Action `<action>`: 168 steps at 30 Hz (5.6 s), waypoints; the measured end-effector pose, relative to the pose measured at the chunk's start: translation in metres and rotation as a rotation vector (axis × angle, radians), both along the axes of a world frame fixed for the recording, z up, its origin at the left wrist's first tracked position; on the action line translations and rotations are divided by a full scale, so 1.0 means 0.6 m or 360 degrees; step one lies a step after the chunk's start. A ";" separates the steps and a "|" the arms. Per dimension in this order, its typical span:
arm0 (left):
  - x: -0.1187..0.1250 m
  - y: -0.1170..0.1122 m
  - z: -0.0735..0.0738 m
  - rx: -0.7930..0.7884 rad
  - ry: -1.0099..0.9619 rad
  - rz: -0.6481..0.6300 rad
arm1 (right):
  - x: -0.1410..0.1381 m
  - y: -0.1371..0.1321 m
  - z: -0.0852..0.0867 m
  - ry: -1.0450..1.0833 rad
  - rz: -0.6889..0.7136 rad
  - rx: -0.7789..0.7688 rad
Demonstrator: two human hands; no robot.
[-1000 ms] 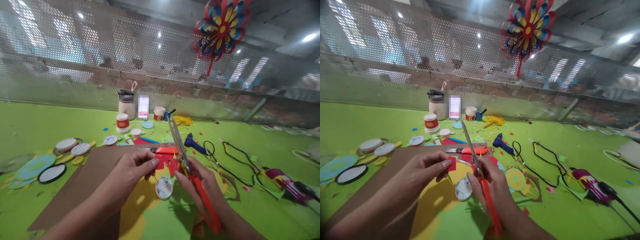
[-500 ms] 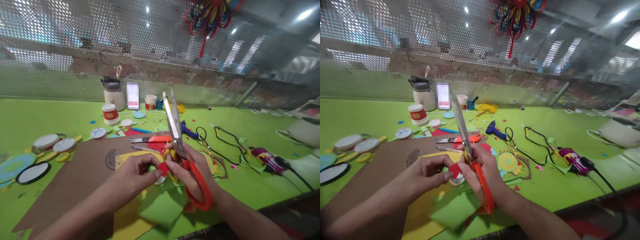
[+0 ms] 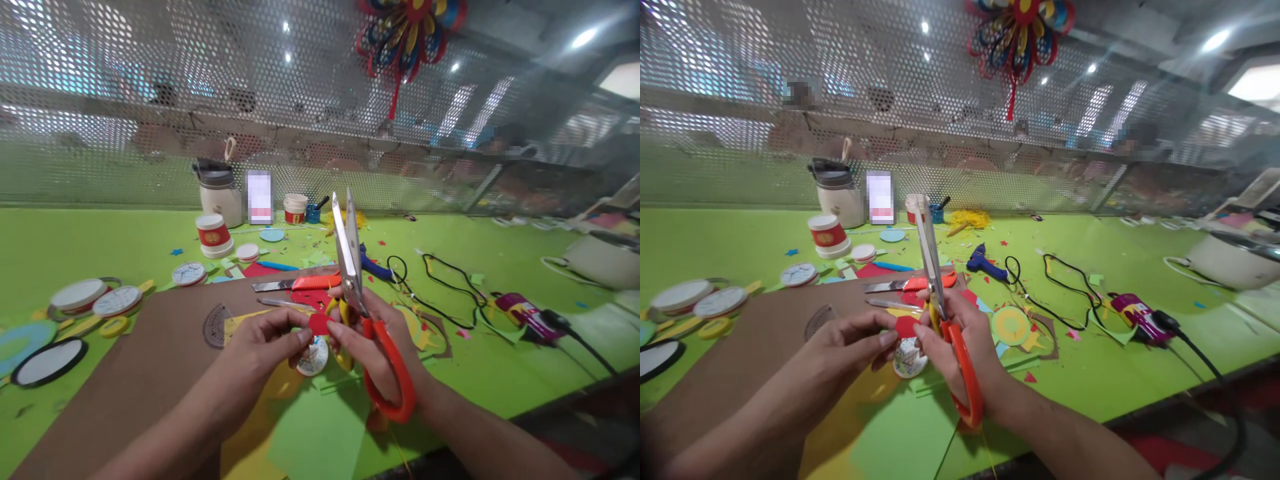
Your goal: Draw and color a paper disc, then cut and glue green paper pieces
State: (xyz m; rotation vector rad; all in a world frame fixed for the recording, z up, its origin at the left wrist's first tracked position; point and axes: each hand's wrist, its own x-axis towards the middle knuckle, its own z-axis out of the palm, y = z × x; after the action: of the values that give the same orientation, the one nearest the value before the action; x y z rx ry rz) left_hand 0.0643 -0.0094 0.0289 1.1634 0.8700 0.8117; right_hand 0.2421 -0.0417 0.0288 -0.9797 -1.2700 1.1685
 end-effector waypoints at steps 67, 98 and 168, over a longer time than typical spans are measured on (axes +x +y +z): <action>-0.027 0.008 0.043 0.0170 -0.0148 0.0441 | 0.010 -0.020 0.006 -0.0847 0.0142 0.0267; -0.031 0.040 0.024 -0.0012 -0.0260 0.0398 | 0.138 -0.015 -0.042 -0.2314 -0.0028 -0.0157; -0.007 0.014 -0.025 -0.0400 -0.0201 0.0244 | 0.019 0.070 -0.035 -0.0007 0.0402 -0.0440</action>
State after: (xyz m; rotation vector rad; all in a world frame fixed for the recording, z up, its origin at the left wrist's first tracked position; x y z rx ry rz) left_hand 0.0602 -0.0011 0.0140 0.8246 0.9347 0.8634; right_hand 0.2534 0.0002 0.0079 -1.0417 -1.2845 1.5699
